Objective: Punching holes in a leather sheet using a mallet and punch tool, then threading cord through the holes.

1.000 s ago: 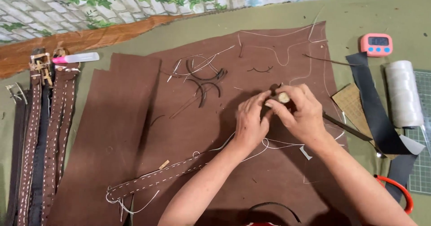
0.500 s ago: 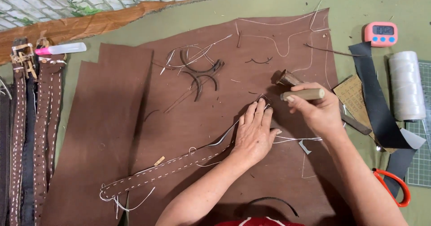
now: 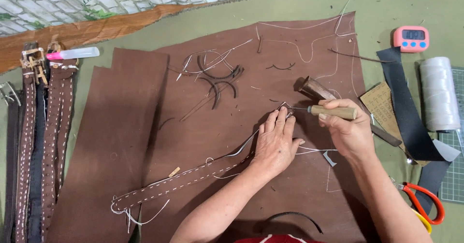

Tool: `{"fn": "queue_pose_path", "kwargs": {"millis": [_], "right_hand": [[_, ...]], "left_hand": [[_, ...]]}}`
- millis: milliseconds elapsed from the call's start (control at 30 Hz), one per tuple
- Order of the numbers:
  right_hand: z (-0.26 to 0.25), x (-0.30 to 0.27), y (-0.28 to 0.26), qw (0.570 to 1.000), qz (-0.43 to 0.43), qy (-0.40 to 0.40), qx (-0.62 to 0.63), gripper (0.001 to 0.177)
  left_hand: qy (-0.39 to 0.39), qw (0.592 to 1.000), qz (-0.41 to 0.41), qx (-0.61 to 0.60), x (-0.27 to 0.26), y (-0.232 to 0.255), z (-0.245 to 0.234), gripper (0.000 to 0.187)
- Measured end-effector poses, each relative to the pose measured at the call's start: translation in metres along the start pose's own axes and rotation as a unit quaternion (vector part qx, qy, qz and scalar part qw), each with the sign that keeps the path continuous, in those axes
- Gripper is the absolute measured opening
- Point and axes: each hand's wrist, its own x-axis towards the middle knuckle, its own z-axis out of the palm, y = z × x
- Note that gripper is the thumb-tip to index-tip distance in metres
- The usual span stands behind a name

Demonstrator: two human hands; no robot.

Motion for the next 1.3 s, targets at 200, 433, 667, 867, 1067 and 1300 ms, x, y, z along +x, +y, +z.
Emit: {"fn": "queue_pose_path", "kwargs": {"millis": [200, 433, 667, 867, 1067, 1300], "right_hand": [[0.037, -0.004, -0.028, 0.966, -0.249, 0.012, -0.072, 0.032], [0.017, -0.007, -0.048, 0.965, -0.155, 0.043, -0.207, 0.013], [0.015, -0.010, -0.007, 0.983, -0.131, 0.062, -0.109, 0.014], [0.016, -0.006, 0.002, 0.979, -0.149, 0.059, -0.126, 0.017], [0.019, -0.003, 0.007, 0.981, -0.147, 0.059, -0.109, 0.018], [0.019, 0.000, 0.011, 0.983, -0.133, 0.073, -0.102, 0.016]], "left_hand": [[0.015, 1.000, 0.001, 0.018, 0.003, 0.002, -0.003, 0.068], [0.064, 0.998, 0.011, 0.003, 0.000, -0.002, 0.008, 0.064], [0.050, 0.999, 0.011, -0.013, -0.003, -0.003, 0.009, 0.066], [0.063, 0.998, 0.022, -0.009, -0.004, -0.003, 0.008, 0.066], [0.063, 0.998, 0.024, -0.001, -0.004, -0.002, 0.006, 0.066], [0.058, 0.998, 0.024, -0.008, -0.003, -0.002, 0.005, 0.065]]}}
